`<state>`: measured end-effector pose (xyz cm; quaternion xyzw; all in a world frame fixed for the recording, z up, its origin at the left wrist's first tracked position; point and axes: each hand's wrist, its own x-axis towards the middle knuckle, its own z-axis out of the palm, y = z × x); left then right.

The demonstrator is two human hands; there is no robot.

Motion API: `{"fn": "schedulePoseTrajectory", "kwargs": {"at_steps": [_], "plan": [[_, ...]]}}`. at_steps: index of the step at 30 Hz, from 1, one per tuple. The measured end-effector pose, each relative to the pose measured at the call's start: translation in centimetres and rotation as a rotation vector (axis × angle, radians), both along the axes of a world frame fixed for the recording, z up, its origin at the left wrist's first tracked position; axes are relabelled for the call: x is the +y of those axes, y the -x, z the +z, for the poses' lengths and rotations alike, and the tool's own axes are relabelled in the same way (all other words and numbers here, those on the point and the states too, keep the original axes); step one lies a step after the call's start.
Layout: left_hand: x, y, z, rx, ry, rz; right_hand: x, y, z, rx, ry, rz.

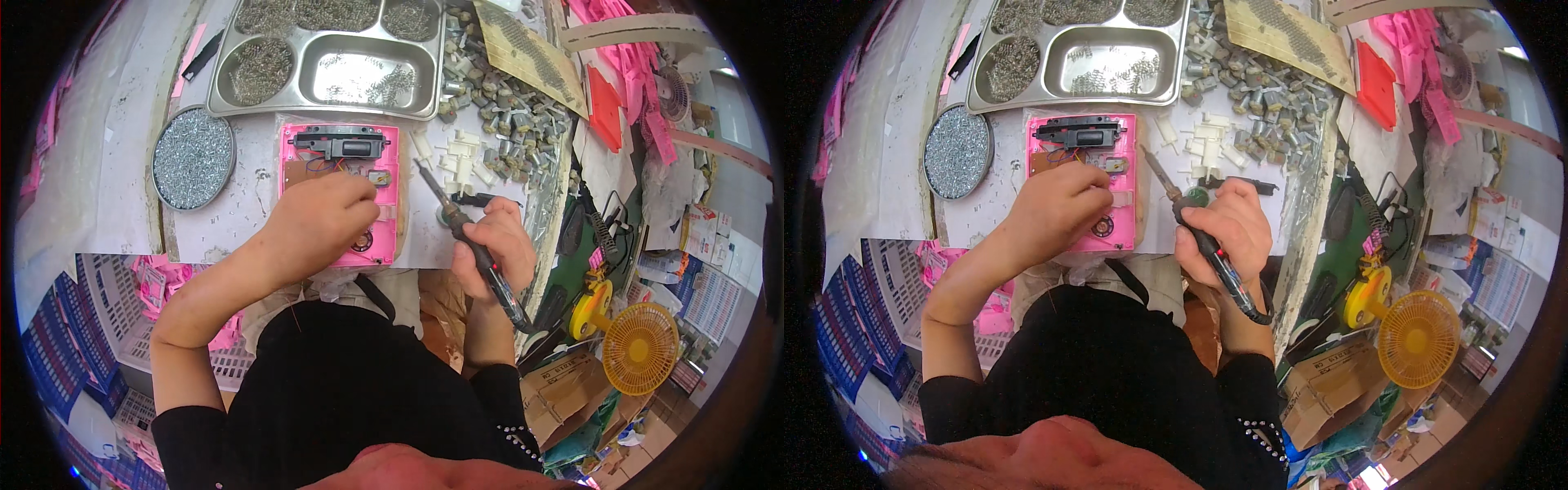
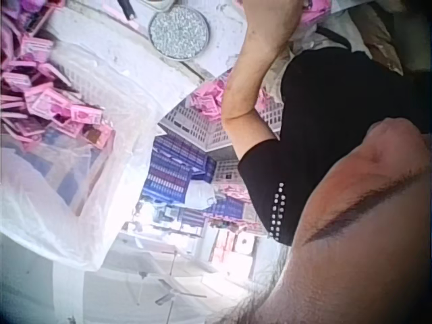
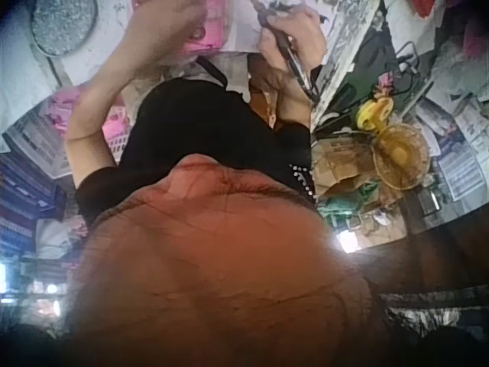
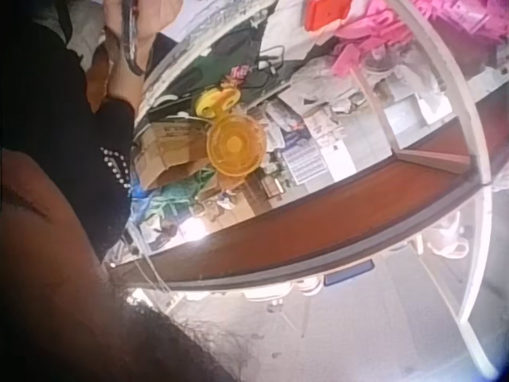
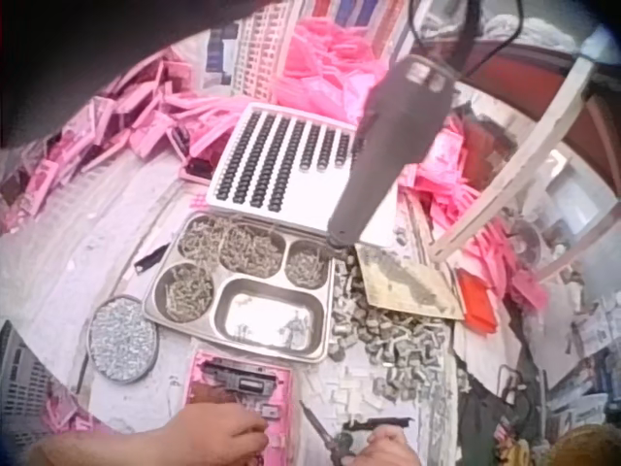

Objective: Assemble internal electronic components and wires into a pink toy casing using tools like a soldering iron and glue gun.

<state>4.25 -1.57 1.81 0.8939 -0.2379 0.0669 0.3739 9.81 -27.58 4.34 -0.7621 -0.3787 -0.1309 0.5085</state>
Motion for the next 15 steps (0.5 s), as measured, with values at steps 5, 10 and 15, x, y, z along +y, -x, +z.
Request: {"fn": "schedulePoseTrajectory", "kwargs": {"at_steps": [5,10,15], "plan": [[1.0,-0.2,-0.2,0.272,0.296,0.102,2.9,2.0,-2.6,0.178,-0.031,-0.042],[1.4,-0.3,0.2,0.431,0.341,0.160,6.4,2.0,-3.4,0.265,-0.026,-0.008],[1.2,-0.4,0.2,0.423,0.341,0.169,7.1,1.5,-3.7,0.263,-0.043,0.020]]}}
